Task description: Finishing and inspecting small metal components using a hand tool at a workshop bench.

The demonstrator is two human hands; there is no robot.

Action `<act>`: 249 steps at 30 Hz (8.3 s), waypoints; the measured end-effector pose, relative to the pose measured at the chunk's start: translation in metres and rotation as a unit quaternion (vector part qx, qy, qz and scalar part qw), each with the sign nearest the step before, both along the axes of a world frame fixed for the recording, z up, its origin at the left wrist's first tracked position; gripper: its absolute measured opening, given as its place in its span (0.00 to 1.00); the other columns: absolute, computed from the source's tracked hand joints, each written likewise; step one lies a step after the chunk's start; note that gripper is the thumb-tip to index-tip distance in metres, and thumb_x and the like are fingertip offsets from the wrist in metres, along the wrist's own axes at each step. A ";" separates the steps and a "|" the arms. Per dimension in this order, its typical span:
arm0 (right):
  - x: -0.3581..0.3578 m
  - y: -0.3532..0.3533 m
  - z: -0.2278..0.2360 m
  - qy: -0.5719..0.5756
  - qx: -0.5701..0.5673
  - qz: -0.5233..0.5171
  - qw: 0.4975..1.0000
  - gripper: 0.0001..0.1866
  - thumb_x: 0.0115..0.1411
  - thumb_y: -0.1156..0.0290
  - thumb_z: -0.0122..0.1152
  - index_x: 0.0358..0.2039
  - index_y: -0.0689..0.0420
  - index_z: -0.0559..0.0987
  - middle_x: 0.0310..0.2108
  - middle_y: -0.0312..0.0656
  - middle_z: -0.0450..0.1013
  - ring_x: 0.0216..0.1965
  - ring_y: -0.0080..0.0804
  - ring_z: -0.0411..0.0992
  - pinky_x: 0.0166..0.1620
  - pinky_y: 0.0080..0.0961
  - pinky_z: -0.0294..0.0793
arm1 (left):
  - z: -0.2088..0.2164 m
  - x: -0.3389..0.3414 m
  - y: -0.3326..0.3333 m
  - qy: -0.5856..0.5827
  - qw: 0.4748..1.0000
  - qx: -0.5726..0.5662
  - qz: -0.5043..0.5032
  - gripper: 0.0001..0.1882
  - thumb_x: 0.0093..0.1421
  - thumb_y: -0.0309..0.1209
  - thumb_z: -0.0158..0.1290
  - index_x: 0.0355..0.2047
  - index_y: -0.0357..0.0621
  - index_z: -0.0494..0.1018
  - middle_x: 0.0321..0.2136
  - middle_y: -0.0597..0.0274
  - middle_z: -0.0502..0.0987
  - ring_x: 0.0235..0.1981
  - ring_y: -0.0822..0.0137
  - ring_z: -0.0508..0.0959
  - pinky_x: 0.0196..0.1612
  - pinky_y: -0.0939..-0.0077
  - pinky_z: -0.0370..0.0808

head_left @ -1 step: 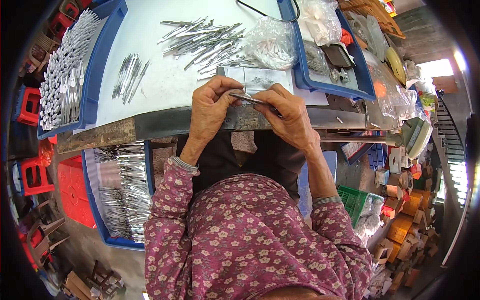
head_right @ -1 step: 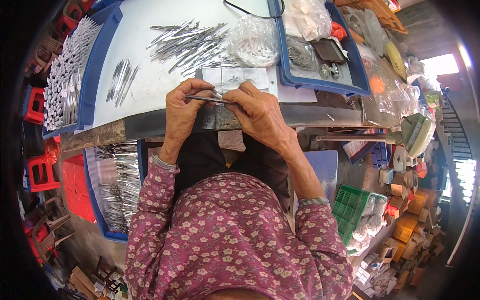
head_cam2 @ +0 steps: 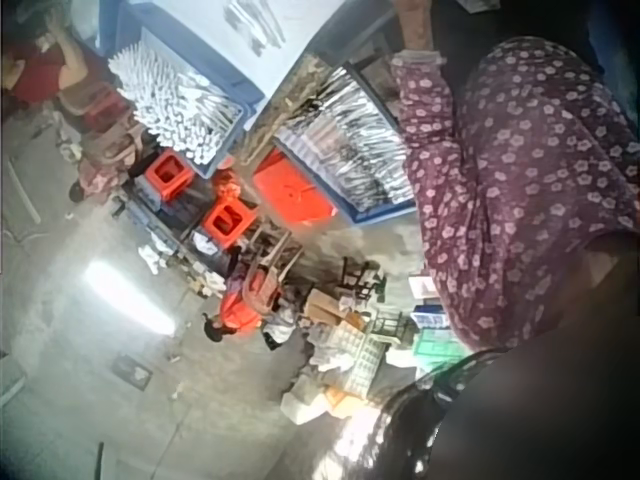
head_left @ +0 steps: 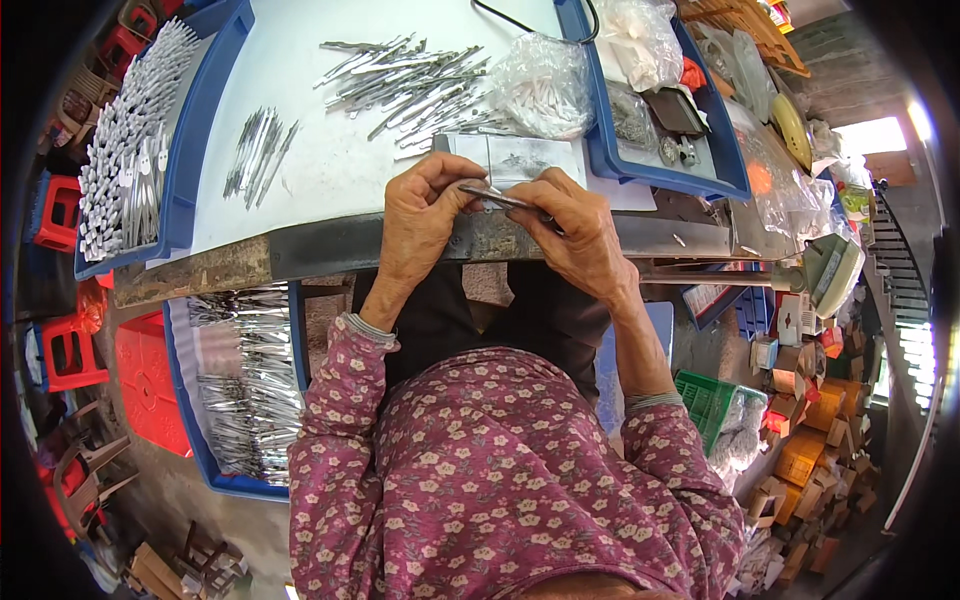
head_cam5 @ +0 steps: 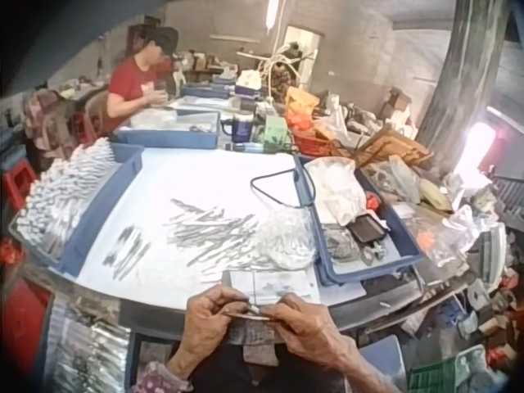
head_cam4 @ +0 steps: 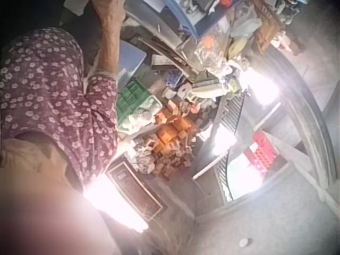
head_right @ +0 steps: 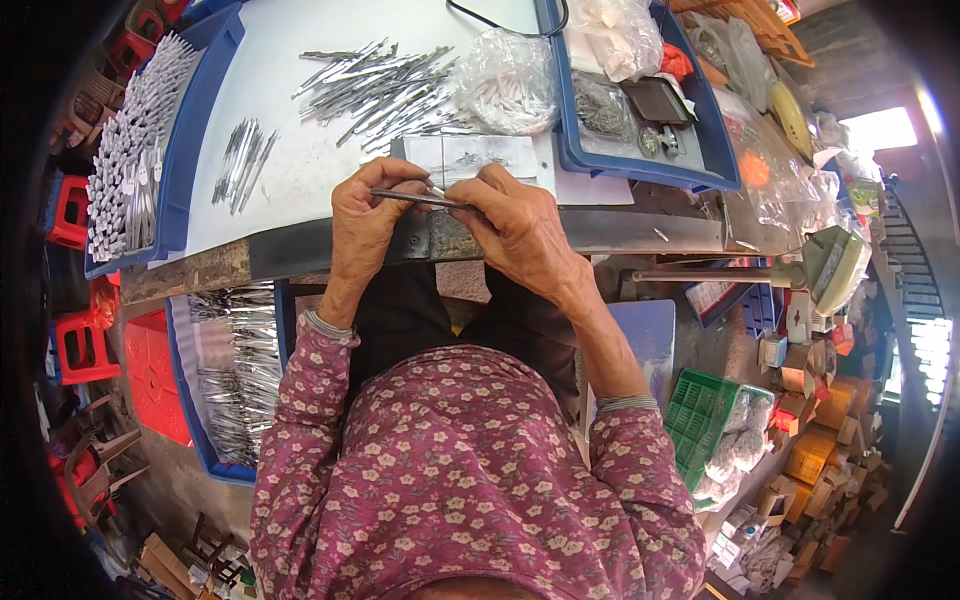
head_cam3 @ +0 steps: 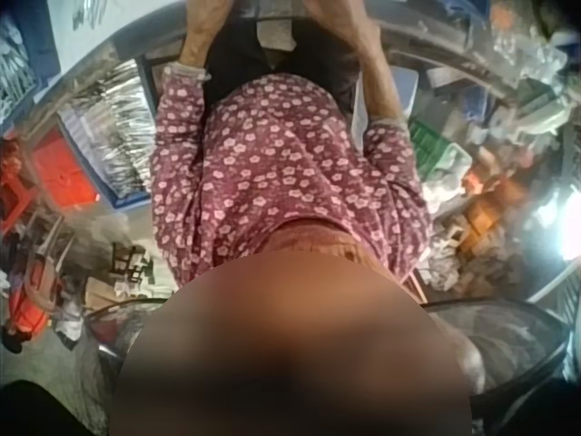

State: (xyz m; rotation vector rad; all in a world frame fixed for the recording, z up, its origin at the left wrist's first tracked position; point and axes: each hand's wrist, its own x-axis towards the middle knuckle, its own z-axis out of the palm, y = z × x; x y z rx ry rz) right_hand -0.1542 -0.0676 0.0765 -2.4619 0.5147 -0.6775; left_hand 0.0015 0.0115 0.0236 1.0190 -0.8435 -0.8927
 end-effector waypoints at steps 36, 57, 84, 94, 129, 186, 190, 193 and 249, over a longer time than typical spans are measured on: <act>0.003 0.013 -0.018 0.012 0.027 -0.004 1.000 0.10 0.48 0.79 0.60 0.33 0.58 0.74 0.24 0.44 0.67 0.25 0.44 0.69 0.26 0.34 0.65 | -0.019 -0.001 0.011 0.041 0.999 0.032 0.010 0.04 0.56 0.19 0.50 0.32 0.34 0.72 0.26 0.64 0.76 0.26 0.79 0.75 0.29 0.88 0.74; 0.002 0.020 -0.025 0.017 0.052 -0.014 0.998 0.10 0.48 0.83 0.60 0.32 0.60 0.74 0.24 0.41 0.67 0.24 0.34 0.68 0.27 0.25 0.65 | -0.028 -0.003 0.015 0.056 0.998 0.020 0.000 0.04 0.56 0.22 0.52 0.33 0.34 0.72 0.25 0.66 0.76 0.25 0.81 0.74 0.29 0.90 0.73; 0.002 0.020 -0.023 -0.005 0.119 -0.039 0.992 0.08 0.49 0.79 0.60 0.31 0.62 0.74 0.25 0.44 0.69 0.24 0.37 0.69 0.27 0.26 0.65 | -0.020 -0.001 0.012 0.059 0.998 0.004 0.007 0.04 0.55 0.22 0.52 0.32 0.35 0.72 0.24 0.66 0.76 0.23 0.80 0.74 0.27 0.89 0.72; 0.002 0.021 -0.013 0.005 0.089 -0.031 0.995 0.07 0.49 0.79 0.60 0.31 0.61 0.74 0.25 0.44 0.69 0.24 0.38 0.70 0.27 0.27 0.66 | -0.019 0.001 0.011 0.067 0.998 -0.013 -0.003 0.04 0.55 0.21 0.52 0.32 0.35 0.72 0.26 0.65 0.77 0.26 0.79 0.75 0.30 0.88 0.73; 0.007 0.019 -0.003 0.043 0.005 -0.014 0.999 0.14 0.47 0.80 0.60 0.37 0.54 0.76 0.23 0.41 0.66 0.23 0.39 0.68 0.26 0.30 0.65 | -0.023 0.001 0.006 0.125 0.989 -0.071 0.041 0.07 0.55 0.22 0.54 0.34 0.32 0.73 0.26 0.61 0.77 0.26 0.77 0.75 0.30 0.88 0.72; 0.016 -0.044 0.001 -0.042 0.082 -0.133 0.987 0.14 0.57 0.63 0.58 0.31 0.63 0.73 0.18 0.45 0.73 0.20 0.30 0.72 0.24 0.26 0.69 | -0.013 -0.001 -0.029 -0.464 0.862 -0.054 0.196 0.04 0.45 0.20 0.55 0.24 0.38 0.72 0.26 0.59 0.71 0.31 0.58 0.71 0.35 0.69 0.65; 0.010 -0.024 0.054 -0.167 -0.009 -0.190 0.967 0.09 0.56 0.72 0.59 0.31 0.64 0.72 0.21 0.41 0.74 0.22 0.20 0.69 0.26 0.16 0.67 | -0.012 -0.001 -0.030 -0.463 0.861 -0.060 0.199 0.04 0.45 0.20 0.55 0.24 0.39 0.72 0.26 0.59 0.72 0.30 0.59 0.71 0.35 0.69 0.65; 0.013 -0.039 0.014 -0.245 -0.101 -0.076 0.961 0.09 0.54 0.74 0.59 0.31 0.63 0.70 0.19 0.43 0.71 0.21 0.30 0.72 0.25 0.22 0.68 | -0.014 0.000 -0.032 -0.468 0.858 -0.065 0.201 0.05 0.45 0.22 0.55 0.23 0.41 0.71 0.25 0.61 0.70 0.30 0.59 0.70 0.34 0.68 0.62; -0.008 -0.032 -0.040 -0.245 0.307 -0.211 0.895 0.11 0.59 0.66 0.54 0.33 0.61 0.70 0.21 0.33 0.67 0.18 0.18 0.67 0.21 0.14 0.63 | -0.007 -0.012 -0.035 -0.558 0.808 -0.010 0.190 0.08 0.48 0.30 0.57 0.30 0.48 0.72 0.27 0.67 0.68 0.32 0.64 0.68 0.38 0.67 0.59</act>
